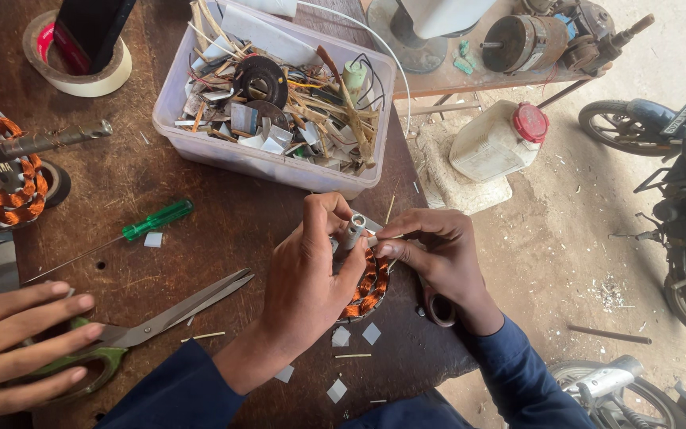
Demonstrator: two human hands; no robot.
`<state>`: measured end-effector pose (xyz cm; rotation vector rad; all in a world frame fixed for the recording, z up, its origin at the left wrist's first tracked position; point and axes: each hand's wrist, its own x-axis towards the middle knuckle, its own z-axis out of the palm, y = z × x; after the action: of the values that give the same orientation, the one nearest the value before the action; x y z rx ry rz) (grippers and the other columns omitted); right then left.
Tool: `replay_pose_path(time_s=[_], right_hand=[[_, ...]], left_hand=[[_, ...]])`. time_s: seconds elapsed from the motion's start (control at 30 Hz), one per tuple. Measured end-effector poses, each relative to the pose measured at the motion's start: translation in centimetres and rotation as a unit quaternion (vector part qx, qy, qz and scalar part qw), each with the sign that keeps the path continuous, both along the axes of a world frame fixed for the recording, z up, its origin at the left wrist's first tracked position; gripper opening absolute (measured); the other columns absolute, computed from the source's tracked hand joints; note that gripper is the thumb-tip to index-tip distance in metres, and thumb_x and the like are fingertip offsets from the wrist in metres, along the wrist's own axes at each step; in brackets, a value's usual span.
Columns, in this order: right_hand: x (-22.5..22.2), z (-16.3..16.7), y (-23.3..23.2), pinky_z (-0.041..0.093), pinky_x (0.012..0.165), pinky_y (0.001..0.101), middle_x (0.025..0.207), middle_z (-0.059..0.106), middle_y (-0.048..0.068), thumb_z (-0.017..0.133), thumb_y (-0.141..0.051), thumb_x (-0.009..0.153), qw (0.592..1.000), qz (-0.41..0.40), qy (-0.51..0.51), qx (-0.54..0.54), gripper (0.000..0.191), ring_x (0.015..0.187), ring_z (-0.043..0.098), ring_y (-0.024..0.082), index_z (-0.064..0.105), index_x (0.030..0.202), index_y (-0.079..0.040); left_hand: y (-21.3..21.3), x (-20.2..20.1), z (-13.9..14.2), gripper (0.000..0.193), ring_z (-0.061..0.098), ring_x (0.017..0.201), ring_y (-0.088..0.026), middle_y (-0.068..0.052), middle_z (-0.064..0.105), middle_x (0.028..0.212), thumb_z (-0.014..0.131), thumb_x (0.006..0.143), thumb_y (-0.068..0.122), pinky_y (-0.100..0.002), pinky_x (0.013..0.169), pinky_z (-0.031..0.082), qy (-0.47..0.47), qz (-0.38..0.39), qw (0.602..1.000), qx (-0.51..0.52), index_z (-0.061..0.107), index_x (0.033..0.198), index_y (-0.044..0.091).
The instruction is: The person cuts small white insulating pieces and inserts them into slots on a copper-wound stator. They use scissors to trim the pieces and place them carefully into the stator slots, repeating the process for multiple slots.
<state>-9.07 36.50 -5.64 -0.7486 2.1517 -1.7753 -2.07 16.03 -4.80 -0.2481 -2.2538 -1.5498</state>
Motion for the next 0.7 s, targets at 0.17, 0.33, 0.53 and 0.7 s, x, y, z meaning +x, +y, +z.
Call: replay_pose_path(time_s=[0.17,0.33,0.53,0.7], right_hand=[[-0.10,-0.18,0.07,0.059,0.078,0.0267,0.093,0.077,0.010,0.082,-0.001,0.084,1.000,0.008,-0.017,-0.014,0.015,0.085,0.073,0.012,0.077,0.097,0.004],[-0.14,-0.19,0.02,0.059,0.080,0.0277,0.097,0.077,0.011,0.081,0.000,0.086,0.999,0.012,-0.031,-0.022,0.017,0.087,0.073,0.013,0.075,0.100,0.006],[0.13,-0.07,-0.33,0.061,0.078,0.0307,0.098,0.078,0.013,0.075,-0.002,0.090,0.993,-0.032,-0.093,-0.067,0.018,0.086,0.075,0.016,0.073,0.106,0.005],[-0.07,-0.02,-0.72,0.058,0.087,0.0293,0.105,0.075,0.011,0.075,-0.001,0.093,0.998,0.009,0.014,-0.065,0.015,0.097,0.071,0.015,0.073,0.107,0.003]], left_hand=[[0.03,-0.09,-0.11,0.034,0.075,0.081,-0.021,-0.012,0.066,0.088,0.068,0.094,0.002,-0.035,0.066,0.059,0.016,0.005,1.000,-0.002,0.043,0.117,-0.001],[-0.07,-0.19,-0.10,0.034,0.075,0.078,-0.020,-0.011,0.067,0.086,0.069,0.094,0.003,-0.035,0.065,0.058,0.010,0.005,1.000,-0.006,0.044,0.117,-0.002],[-0.03,-0.13,-0.01,0.034,0.074,0.077,-0.019,-0.010,0.066,0.084,0.069,0.094,0.003,-0.036,0.065,0.057,0.005,0.013,1.000,-0.001,0.044,0.117,-0.001],[-0.07,-0.13,0.09,0.036,0.074,0.078,-0.020,-0.010,0.064,0.084,0.069,0.092,0.002,-0.037,0.065,0.056,0.004,0.011,1.000,-0.004,0.043,0.117,0.000]])
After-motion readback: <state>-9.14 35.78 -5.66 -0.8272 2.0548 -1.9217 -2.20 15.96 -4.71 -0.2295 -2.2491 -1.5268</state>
